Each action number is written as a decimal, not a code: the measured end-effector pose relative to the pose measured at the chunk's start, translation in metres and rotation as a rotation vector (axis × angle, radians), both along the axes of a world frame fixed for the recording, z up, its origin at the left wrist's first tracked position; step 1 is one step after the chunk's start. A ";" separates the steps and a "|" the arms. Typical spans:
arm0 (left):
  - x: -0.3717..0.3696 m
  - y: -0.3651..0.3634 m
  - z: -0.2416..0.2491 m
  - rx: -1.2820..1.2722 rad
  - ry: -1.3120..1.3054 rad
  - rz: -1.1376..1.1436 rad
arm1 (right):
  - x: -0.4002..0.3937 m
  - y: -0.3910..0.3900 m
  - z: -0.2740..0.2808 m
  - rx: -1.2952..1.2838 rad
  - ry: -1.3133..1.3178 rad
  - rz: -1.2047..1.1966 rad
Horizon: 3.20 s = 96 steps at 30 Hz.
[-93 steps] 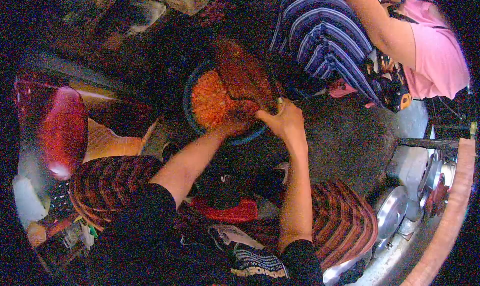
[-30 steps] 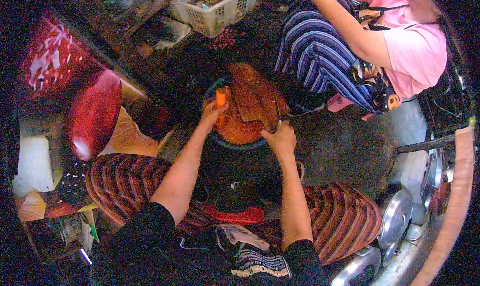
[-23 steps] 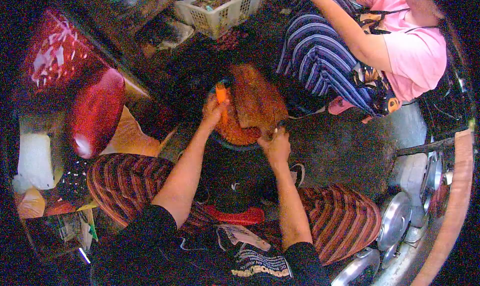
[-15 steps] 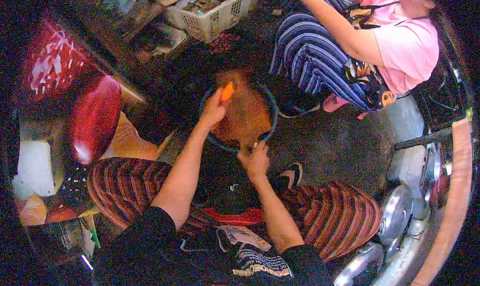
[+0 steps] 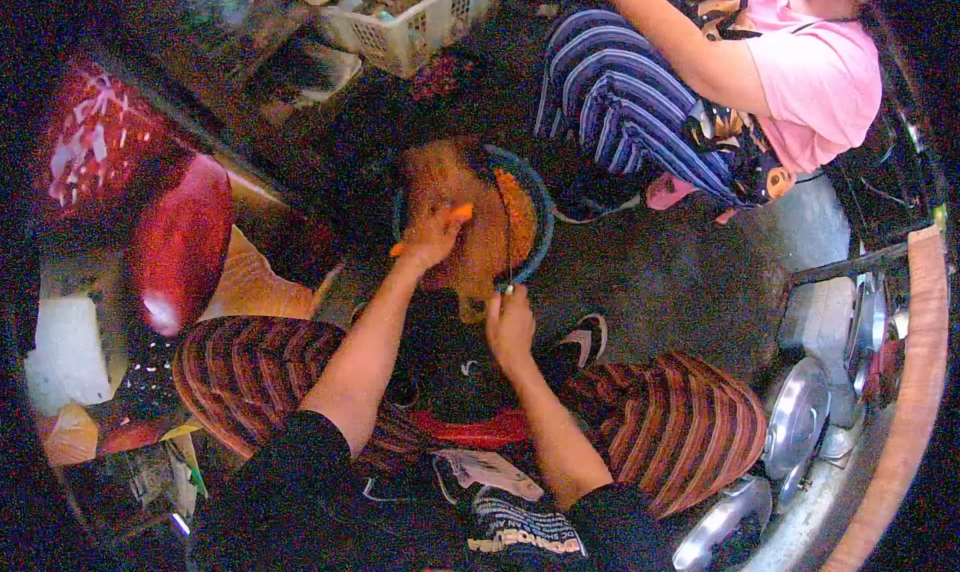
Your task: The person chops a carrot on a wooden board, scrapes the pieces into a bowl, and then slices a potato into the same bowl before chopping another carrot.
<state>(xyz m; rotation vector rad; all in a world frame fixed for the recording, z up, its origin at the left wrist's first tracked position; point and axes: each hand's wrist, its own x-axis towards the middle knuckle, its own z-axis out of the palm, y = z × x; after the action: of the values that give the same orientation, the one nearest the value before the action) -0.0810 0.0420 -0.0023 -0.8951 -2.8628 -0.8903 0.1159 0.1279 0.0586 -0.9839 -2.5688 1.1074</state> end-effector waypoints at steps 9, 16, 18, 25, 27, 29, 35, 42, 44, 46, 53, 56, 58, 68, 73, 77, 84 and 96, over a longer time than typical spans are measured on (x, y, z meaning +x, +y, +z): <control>0.033 0.014 0.015 -0.112 0.127 0.093 | -0.034 0.011 0.001 0.039 -0.080 0.064; 0.025 0.031 0.004 0.001 0.095 0.206 | -0.041 0.018 -0.006 0.085 -0.066 0.078; 0.025 0.032 0.004 0.025 -0.002 0.235 | -0.042 0.018 -0.004 0.083 -0.066 0.087; 0.021 0.032 -0.003 0.020 -0.046 0.225 | -0.037 0.022 0.004 0.102 -0.136 0.136; 0.023 0.034 0.000 0.073 0.178 0.277 | -0.034 0.023 0.004 0.120 -0.137 0.146; 0.025 0.032 0.014 0.046 0.088 0.274 | -0.033 0.024 0.002 0.137 -0.135 0.156; 0.025 0.033 0.001 0.083 0.128 0.289 | -0.030 0.022 0.004 0.141 -0.156 0.159; 0.023 0.036 -0.005 0.100 0.271 0.299 | -0.039 0.020 0.003 0.167 -0.192 0.163; 0.022 0.036 -0.005 0.102 0.252 0.291 | -0.047 0.022 0.000 0.156 -0.189 0.174; 0.022 0.037 -0.007 0.107 0.234 0.282 | -0.056 0.025 -0.003 0.148 -0.212 0.233; 0.026 0.034 0.012 0.092 -0.001 0.249 | -0.071 0.021 -0.021 0.157 -0.165 0.234; 0.019 0.035 0.010 0.043 -0.107 0.248 | -0.055 0.014 -0.012 0.071 -0.226 0.119; 0.019 0.037 0.005 -0.002 -0.152 0.257 | -0.039 0.011 -0.007 0.128 -0.240 0.103; -0.010 0.009 0.001 0.437 -0.447 -0.013 | -0.050 0.042 0.009 0.084 -0.082 0.123; -0.001 0.010 0.060 0.748 -0.755 0.106 | -0.090 0.057 -0.001 0.210 0.094 0.196; -0.013 0.013 0.012 0.806 -0.704 0.284 | -0.129 0.069 -0.032 0.410 0.419 0.312; -0.016 0.004 0.008 0.164 -0.275 0.341 | -0.151 0.072 -0.036 0.360 0.216 0.396; -0.038 -0.098 0.035 0.188 -0.037 0.772 | -0.174 -0.001 0.023 -0.230 0.467 0.426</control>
<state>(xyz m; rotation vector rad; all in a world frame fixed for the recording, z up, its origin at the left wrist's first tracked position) -0.1191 -0.0559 0.0331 0.2510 -2.6995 -1.0174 -0.0584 0.1274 0.0819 -0.1600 -2.3402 1.5450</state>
